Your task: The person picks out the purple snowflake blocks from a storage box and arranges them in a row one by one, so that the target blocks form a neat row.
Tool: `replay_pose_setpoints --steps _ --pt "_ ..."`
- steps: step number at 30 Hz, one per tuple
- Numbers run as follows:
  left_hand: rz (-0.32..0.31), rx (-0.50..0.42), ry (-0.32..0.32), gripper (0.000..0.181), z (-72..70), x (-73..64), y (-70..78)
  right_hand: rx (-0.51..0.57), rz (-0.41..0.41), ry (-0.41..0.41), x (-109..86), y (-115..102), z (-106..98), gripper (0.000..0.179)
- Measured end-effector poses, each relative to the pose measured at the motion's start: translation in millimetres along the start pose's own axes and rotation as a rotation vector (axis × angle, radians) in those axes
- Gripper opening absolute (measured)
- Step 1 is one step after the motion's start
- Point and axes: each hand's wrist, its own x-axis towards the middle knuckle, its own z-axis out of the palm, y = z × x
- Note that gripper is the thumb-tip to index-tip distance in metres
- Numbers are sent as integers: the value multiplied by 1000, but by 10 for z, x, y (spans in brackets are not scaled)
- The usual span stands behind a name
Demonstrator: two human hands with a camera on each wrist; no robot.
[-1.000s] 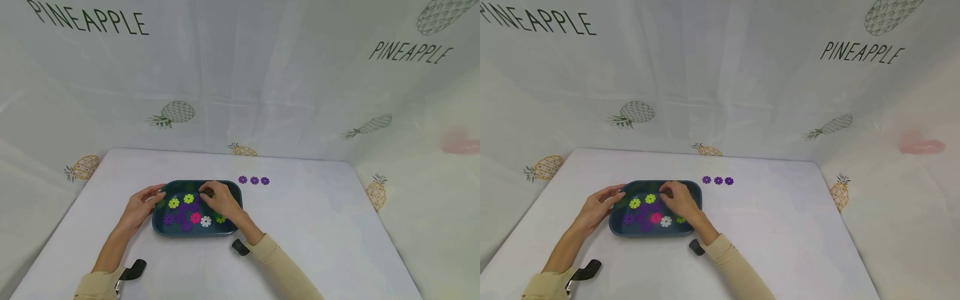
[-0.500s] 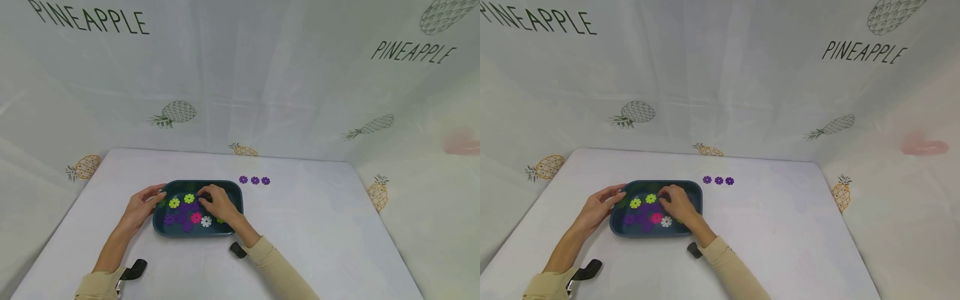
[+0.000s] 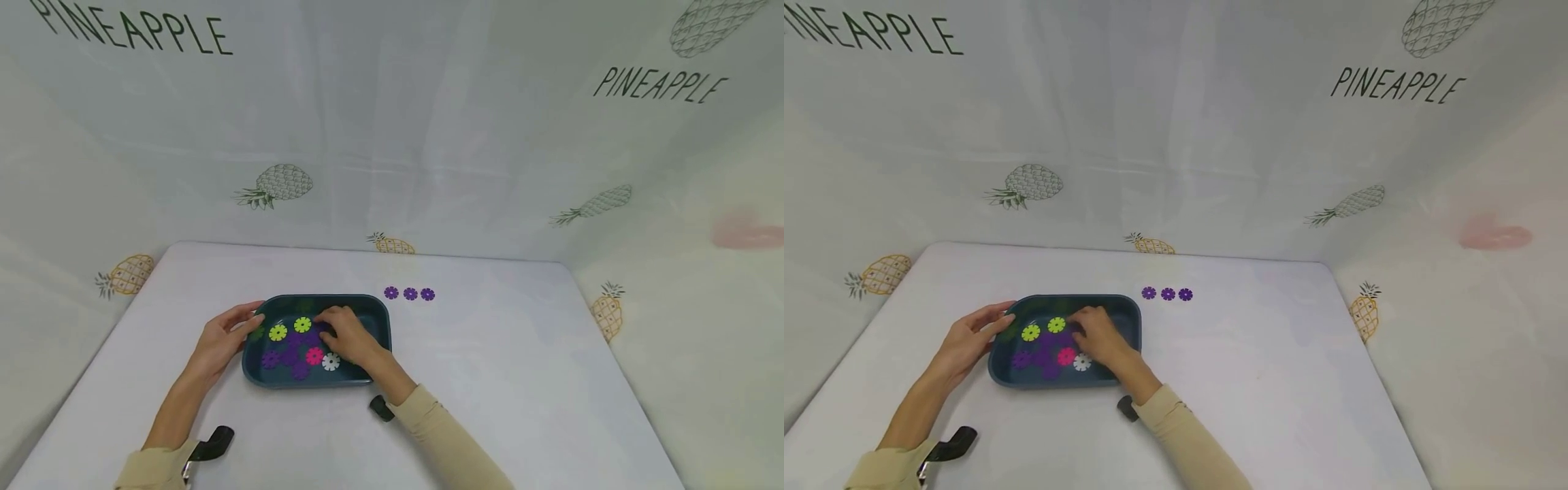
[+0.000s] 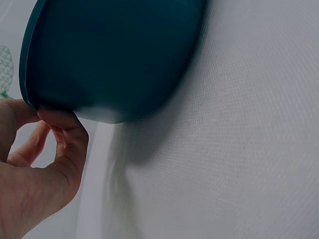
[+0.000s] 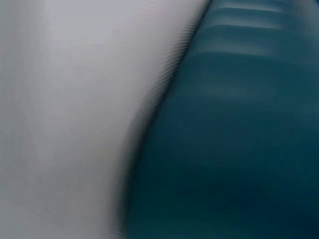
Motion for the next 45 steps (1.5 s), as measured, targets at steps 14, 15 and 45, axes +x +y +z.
replay_pose_setpoints --steps 14,15,45 --pt "0 -3 0 63 -26 -1 -10 -26 -38 22 -4 -6 7 23" --pt "-2 -2 -1 63 -28 -1 -9 -28 -39 21 -4 -7 7 23" --pt "-7 -12 3 63 -9 16 6 119 -84 190 -46 9 -7 18"
